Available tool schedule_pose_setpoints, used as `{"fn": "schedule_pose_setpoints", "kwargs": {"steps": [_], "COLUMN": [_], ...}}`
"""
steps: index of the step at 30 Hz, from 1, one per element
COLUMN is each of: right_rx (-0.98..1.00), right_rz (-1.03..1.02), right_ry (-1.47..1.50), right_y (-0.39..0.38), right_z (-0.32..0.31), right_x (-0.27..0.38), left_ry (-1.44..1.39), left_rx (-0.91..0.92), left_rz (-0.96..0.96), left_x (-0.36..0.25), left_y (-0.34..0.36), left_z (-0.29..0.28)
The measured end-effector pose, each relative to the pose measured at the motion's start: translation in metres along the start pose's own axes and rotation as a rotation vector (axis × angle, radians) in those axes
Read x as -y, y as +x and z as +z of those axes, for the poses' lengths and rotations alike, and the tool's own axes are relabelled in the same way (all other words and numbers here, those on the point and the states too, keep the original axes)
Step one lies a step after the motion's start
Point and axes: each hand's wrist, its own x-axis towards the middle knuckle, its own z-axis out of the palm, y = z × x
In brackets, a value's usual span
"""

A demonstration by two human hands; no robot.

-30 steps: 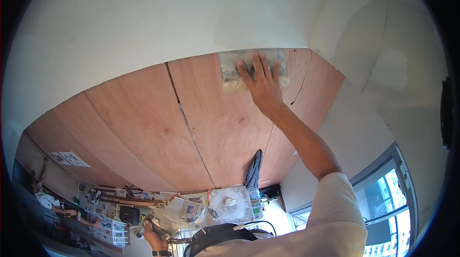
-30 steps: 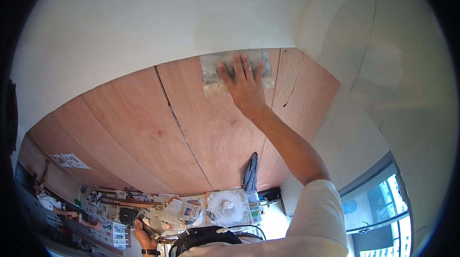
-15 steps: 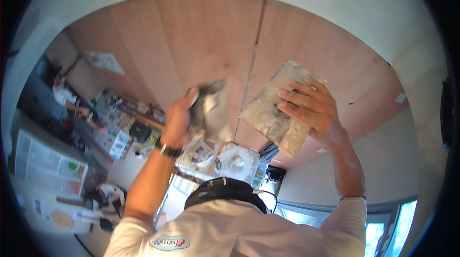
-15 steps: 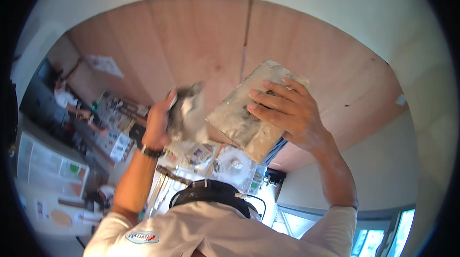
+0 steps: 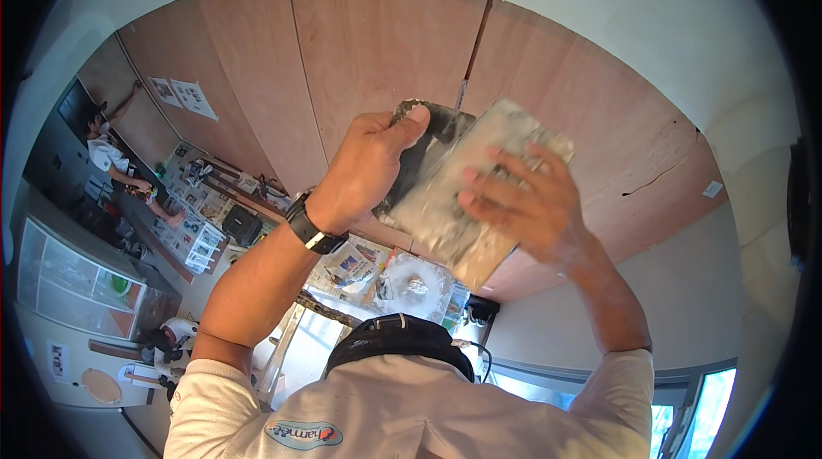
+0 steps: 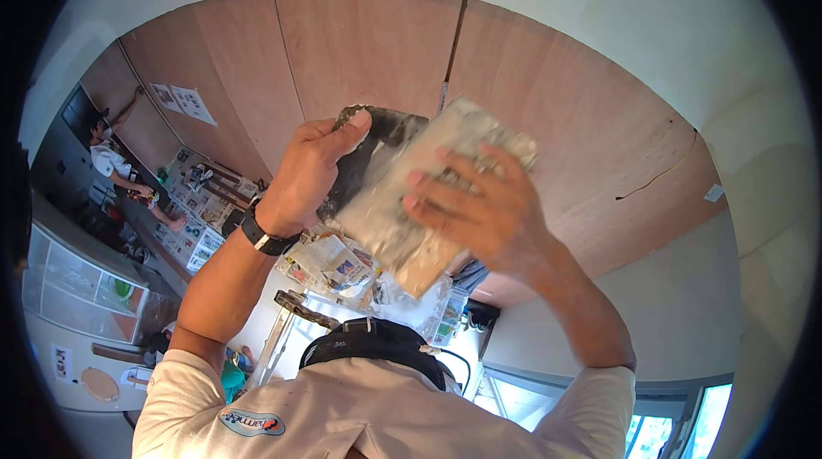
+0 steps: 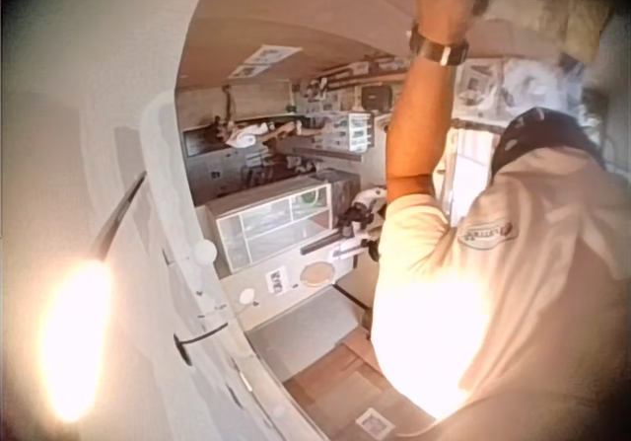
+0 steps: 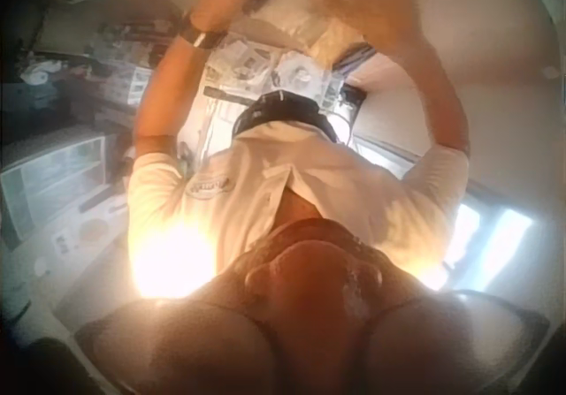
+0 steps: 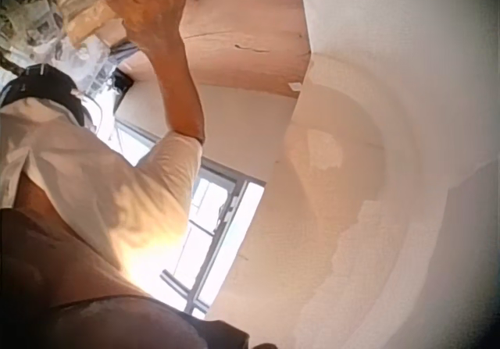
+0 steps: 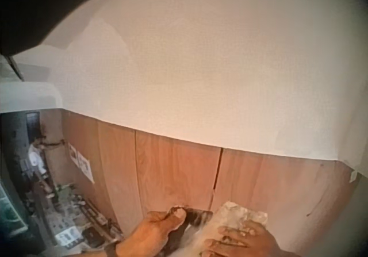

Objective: The person applies plaster to a wall and ceiling corner using a trowel and a hawk, repeatedly scraping the mixture onto the surface and smoothing it out.

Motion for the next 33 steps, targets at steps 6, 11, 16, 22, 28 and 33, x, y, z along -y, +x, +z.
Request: {"fn": "schedule_pose_setpoints", "kwargs": {"steps": [6,11,16,22,28,33], "right_rx": [0.101,-0.329,-0.893,-0.46,-0.498,-0.48], "right_rz": [0.174,1.263,0.818,0.288,0.202,0.293], "right_ry": [0.449,1.592,1.478,-0.835,-1.239,-1.217], "right_y": [-0.018,-0.046,-0.04,0.015,0.053,0.053], "right_z": [-0.001,-0.003,-0.06,-0.123,-0.137,-0.127], "right_x": [0.019,-0.005,-0.064,-0.154,-0.21,-0.244], "left_ry": [-0.313,-0.219,0.176,0.451,0.335,-0.012], "left_rx": [-0.376,-0.496,-0.733,-0.673,-0.649,-0.758], "left_rz": [0.14,0.203,0.013,0.012,0.044,-0.074], "left_x": [-0.01,0.039,0.213,0.347,0.285,0.259], "left_y": [0.017,-0.017,-0.065,-0.12,-0.121,-0.114], "left_z": [-0.033,-0.084,-0.125,-0.181,-0.136,-0.107]}}
